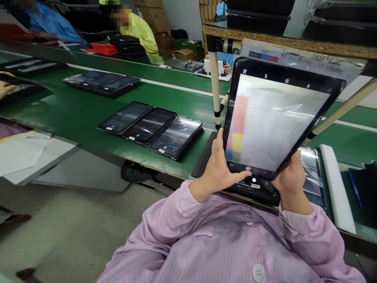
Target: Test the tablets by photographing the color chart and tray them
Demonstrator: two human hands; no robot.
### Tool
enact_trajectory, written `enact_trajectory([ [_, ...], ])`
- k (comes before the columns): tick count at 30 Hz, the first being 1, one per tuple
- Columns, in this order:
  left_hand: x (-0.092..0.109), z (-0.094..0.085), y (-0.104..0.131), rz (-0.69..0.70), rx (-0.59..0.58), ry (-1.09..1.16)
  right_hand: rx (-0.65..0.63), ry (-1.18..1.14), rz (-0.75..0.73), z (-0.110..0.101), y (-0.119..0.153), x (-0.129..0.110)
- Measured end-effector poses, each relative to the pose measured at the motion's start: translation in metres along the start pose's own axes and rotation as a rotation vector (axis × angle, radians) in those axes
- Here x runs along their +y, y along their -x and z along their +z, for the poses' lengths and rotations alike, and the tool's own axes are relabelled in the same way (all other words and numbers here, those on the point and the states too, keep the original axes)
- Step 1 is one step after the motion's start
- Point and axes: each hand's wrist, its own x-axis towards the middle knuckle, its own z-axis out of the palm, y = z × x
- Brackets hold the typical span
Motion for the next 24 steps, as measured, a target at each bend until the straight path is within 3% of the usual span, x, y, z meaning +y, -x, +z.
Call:
enact_trajectory([
  [8,-0.001,0.007,0.003,-0.018,0.006,-0.129,0.078,-0.262,0.050,0.014,0.002,-0.009],
  [16,-0.002,0.009,0.003,-0.032,0.031,-0.038,0.090,-0.244,0.026,0.015,0.001,-0.009],
  [20,-0.007,0.005,0.001,-0.091,0.075,0.252,0.073,-0.189,0.014,0.016,0.003,-0.007],
  [24,-0.007,-0.004,-0.006,-0.377,0.115,0.861,0.017,-0.012,-0.054,0.015,0.005,-0.018],
])
